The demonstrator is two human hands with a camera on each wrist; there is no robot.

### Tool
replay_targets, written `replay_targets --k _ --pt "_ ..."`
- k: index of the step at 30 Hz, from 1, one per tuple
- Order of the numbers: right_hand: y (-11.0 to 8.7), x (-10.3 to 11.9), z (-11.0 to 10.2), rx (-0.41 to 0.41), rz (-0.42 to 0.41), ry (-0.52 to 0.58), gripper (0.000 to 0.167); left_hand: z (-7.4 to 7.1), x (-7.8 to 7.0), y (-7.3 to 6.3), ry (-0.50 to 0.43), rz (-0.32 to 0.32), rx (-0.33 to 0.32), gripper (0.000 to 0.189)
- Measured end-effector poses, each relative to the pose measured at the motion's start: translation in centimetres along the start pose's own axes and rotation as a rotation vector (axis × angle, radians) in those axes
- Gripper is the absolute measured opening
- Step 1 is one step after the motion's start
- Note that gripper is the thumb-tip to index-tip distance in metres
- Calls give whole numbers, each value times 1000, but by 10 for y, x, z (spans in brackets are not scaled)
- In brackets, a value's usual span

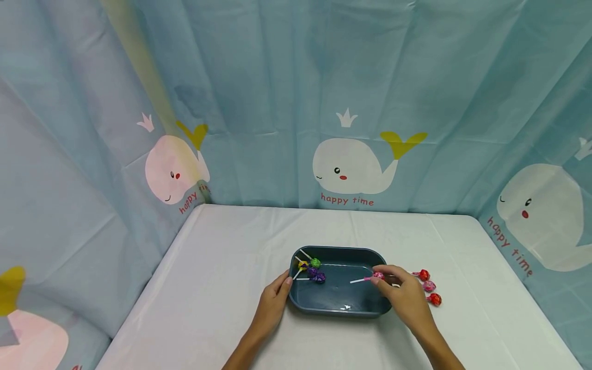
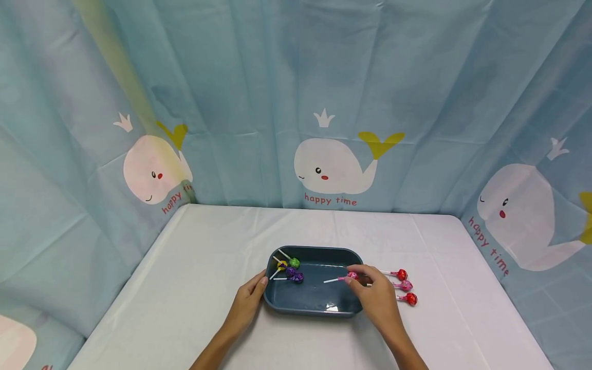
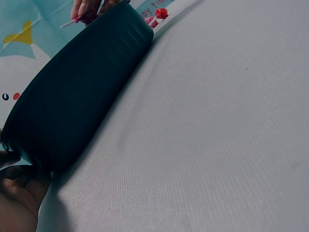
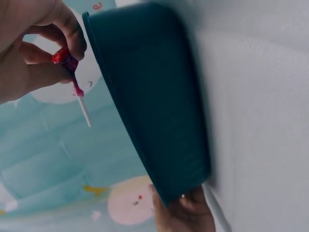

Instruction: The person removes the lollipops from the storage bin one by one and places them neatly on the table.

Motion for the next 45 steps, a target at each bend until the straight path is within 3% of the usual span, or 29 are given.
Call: replay_targets --k 18,30,45 --pt "-8 -19 -19 -34 71 19 39 1 4 1 0 -33 -1 49" --pt "-11 -34 -33 -97 9 122 35 1 5 1 1 -42 5 50" --pt "-13 -63 -48 -142 155 113 41 0 2 0 20 -9 1 48"
Point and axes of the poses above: each hand's wrist, its own y-axis towards the middle knuckle, its own z-axis out of the palm, x = y × z, the point moved 5 cm from there along y, towards the middle knuckle, and after that the axes turned 10 degrees about z, right-handed, at the moved point
